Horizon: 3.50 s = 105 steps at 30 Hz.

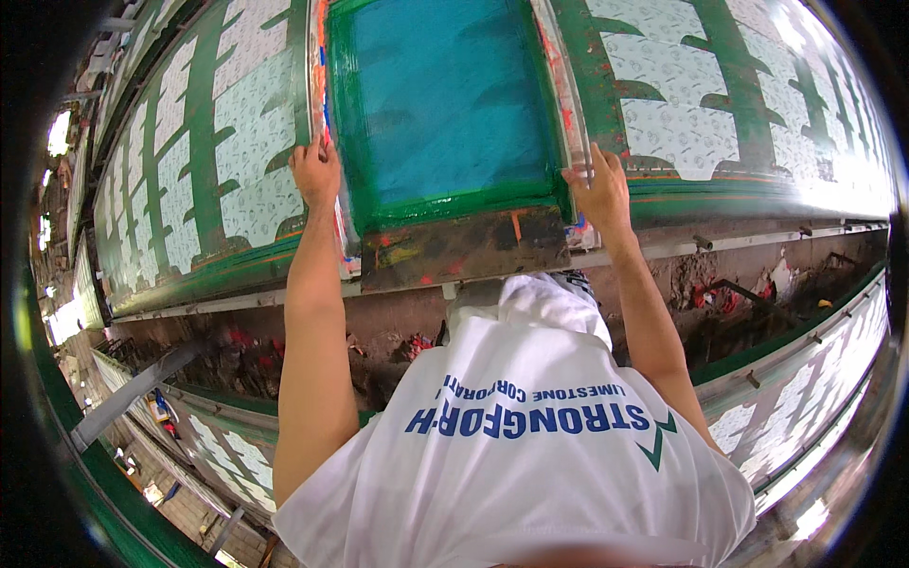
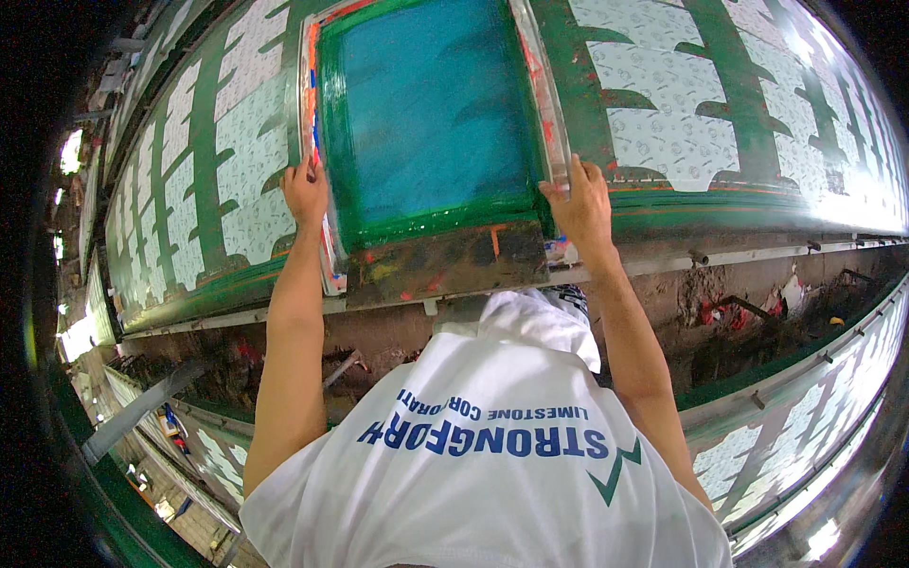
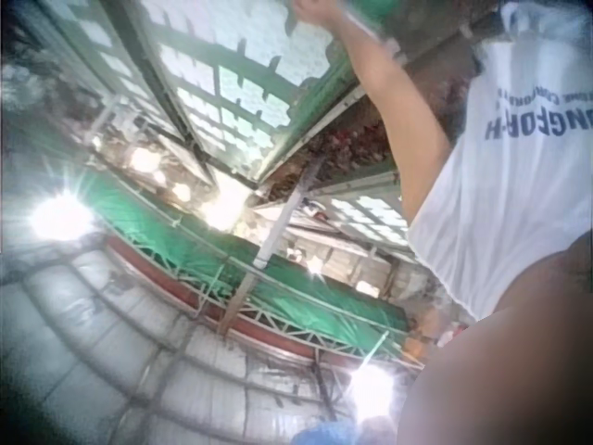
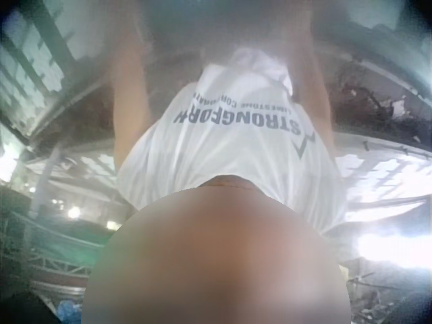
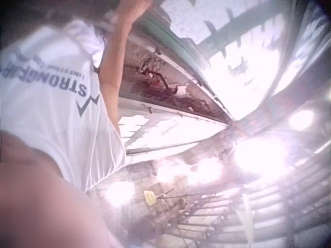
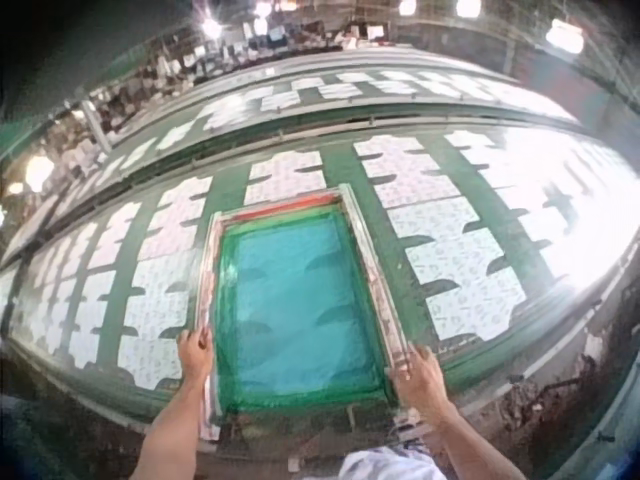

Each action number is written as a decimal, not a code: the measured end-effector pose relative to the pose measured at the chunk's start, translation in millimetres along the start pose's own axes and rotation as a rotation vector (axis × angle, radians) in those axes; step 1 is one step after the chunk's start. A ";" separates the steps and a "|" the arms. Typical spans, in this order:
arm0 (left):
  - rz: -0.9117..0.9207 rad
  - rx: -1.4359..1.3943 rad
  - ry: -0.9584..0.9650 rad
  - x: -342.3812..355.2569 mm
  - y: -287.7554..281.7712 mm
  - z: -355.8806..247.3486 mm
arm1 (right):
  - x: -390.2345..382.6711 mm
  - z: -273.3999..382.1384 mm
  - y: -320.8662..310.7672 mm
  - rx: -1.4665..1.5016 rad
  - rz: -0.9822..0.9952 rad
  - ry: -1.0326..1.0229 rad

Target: The person repeatedly pulls a squeegee across a screen-printing frame to spread green ink over a mesh screen. The action is continuous and repetitive, with the squeegee moved back and forth across the same area.

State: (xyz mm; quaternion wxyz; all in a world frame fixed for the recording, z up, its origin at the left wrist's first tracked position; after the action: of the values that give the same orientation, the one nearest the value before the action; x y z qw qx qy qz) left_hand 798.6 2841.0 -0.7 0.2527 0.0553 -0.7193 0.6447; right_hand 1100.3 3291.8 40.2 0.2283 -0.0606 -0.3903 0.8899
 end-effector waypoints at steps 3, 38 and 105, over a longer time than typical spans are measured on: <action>0.025 0.028 -0.032 1.3 -2.2 -1.6 | 16.9 -25.4 2.5 -0.054 0.023 0.127; 0.053 -0.243 -0.061 8.3 4.4 -396.3 | 84.1 -308.0 -299.2 -0.036 -0.103 0.072; 0.091 -0.277 -0.104 -39.2 7.1 -483.1 | 398.3 -176.8 -130.0 -0.543 0.199 -0.324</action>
State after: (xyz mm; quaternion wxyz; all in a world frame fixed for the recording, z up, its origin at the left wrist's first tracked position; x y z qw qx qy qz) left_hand 970.9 3294.1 -4.3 0.1909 0.0207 -0.8153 0.5463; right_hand 843.7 3667.3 40.5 0.0507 -0.0146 -0.6368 0.7692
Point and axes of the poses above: each hand's wrist, its own x-axis towards the middle knuckle, its own y-axis out of the palm, z = x × y, the point moved 6 cm from there along x, towards the middle knuckle, and after that the axes turned 8 degrees about x, right-handed, at the moved point
